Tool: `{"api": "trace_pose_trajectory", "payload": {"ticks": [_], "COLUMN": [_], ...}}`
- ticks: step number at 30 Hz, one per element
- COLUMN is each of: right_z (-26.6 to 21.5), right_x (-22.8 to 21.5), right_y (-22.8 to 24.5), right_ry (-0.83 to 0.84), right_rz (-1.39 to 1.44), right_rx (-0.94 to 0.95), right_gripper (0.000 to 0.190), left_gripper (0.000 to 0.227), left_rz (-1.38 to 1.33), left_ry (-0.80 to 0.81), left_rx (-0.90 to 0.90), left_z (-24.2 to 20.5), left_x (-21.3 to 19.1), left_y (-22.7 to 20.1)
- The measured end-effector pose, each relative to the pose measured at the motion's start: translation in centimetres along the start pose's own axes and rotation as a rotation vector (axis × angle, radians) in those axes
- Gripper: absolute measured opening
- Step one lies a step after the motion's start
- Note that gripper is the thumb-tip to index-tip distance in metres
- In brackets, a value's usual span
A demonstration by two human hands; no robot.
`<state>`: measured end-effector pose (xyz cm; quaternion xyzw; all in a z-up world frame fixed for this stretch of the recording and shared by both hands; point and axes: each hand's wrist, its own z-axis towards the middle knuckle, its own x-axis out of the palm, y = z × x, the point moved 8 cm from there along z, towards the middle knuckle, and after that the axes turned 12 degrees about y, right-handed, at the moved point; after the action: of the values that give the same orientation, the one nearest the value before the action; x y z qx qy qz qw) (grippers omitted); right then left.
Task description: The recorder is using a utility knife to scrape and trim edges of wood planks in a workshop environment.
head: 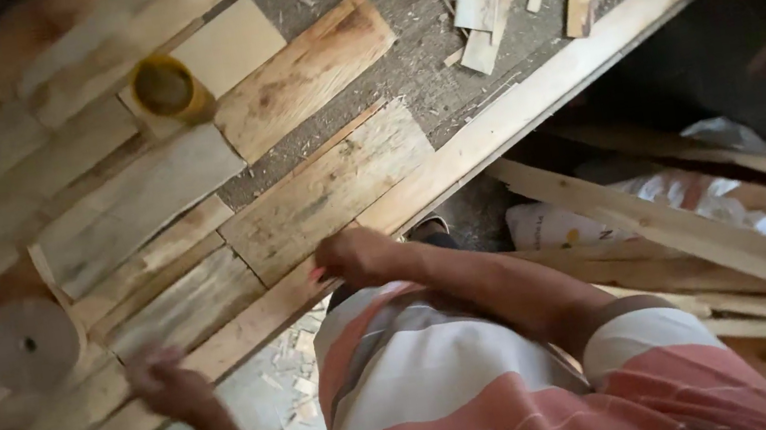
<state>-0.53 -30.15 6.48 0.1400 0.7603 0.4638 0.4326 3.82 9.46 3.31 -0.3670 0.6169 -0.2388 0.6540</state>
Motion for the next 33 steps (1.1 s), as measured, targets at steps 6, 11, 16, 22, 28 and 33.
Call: {"api": "trace_pose_trajectory", "payload": {"ticks": [6, 11, 16, 22, 28, 33], "right_z": [-9.5, -17.6, -23.4, -27.4, -32.2, -38.6], "right_x": [-3.6, -2.3, -0.2, -1.7, -7.3, -12.0], "right_y": [-4.9, -7.3, -10.2, -13.3, -16.4, -22.0], "right_ry": [-0.310, -0.550, -0.850, -1.050, -1.208, -1.460], "right_rz": [0.228, 0.422, 0.435, 0.531, 0.586, 0.513], "right_rx": [0.488, 0.685, 0.690, 0.759, 0.842, 0.783], "right_gripper": [0.019, 0.018, 0.017, 0.013, 0.016, 0.017], "left_gripper": [0.046, 0.028, 0.015, 0.017, 0.019, 0.017], "left_rz": [-0.093, -0.109, -0.089, -0.056, 0.126, 0.164], "left_ry": [0.386, 0.686, 0.852, 0.972, 1.027, 1.035], "left_rx": [0.014, 0.237, 0.384, 0.392, 0.439, 0.516], "left_z": [-4.2, -6.5, -7.0, -6.7, -7.9, -10.1], "left_x": [11.3, 18.0, 21.6, 24.3, 28.4, 33.4], "left_y": [-5.5, -14.5, -21.4, -26.2, -29.5, -32.5]}}
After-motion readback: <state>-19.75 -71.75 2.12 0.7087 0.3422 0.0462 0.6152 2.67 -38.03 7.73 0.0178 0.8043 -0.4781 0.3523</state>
